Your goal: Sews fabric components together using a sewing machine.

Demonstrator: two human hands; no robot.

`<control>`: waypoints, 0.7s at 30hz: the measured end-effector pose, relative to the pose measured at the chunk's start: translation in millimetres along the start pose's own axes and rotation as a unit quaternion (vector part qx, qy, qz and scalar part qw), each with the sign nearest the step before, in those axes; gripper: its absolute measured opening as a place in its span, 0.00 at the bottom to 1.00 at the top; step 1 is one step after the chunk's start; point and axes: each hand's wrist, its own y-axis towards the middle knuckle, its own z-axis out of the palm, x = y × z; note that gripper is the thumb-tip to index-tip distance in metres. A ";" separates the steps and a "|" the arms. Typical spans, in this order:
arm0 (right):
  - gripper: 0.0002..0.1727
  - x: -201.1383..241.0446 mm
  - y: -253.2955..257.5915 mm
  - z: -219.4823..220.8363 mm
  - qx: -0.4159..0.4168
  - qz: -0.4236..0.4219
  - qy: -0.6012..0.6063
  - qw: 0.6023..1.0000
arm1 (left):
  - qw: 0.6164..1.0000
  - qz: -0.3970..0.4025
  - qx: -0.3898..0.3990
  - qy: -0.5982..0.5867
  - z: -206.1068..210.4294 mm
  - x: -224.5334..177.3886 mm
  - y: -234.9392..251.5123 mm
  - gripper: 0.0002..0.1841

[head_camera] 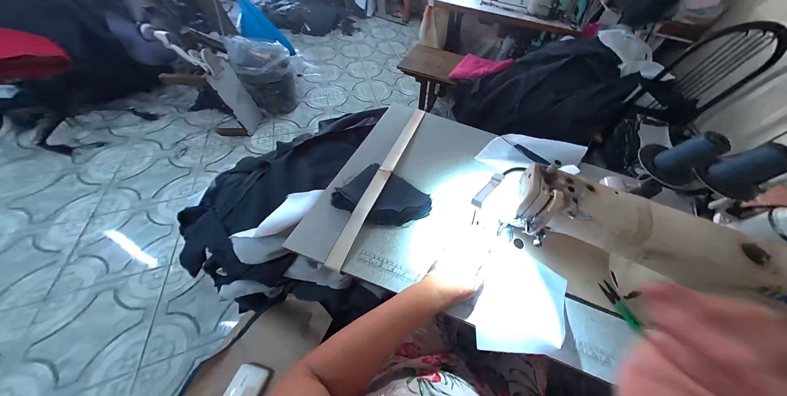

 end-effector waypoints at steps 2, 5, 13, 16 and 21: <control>0.09 -63.9 -0.4 45.5 0.063 0.002 -0.068 0.996 | 0.999 -0.017 0.007 -0.041 -7.2 -5.0 -9.8 0.26; 0.13 -137.2 -15.5 95.4 0.174 0.135 -0.146 0.964 | 0.997 -0.028 0.035 -0.065 -18.8 -10.9 -19.4 0.26; 0.16 -216.1 -16.4 175.4 0.312 0.198 -0.186 0.910 | 0.994 -0.022 0.025 -0.105 -20.5 -6.6 -25.8 0.21; 0.17 -235.0 -12.2 195.0 0.331 0.199 -0.233 0.893 | 0.997 -0.009 0.031 -0.075 -16.9 -4.5 -23.4 0.19; 0.11 -248.9 -8.7 210.8 0.387 0.250 -0.306 0.833 | 0.995 0.007 0.053 -0.084 -5.4 4.9 -20.0 0.19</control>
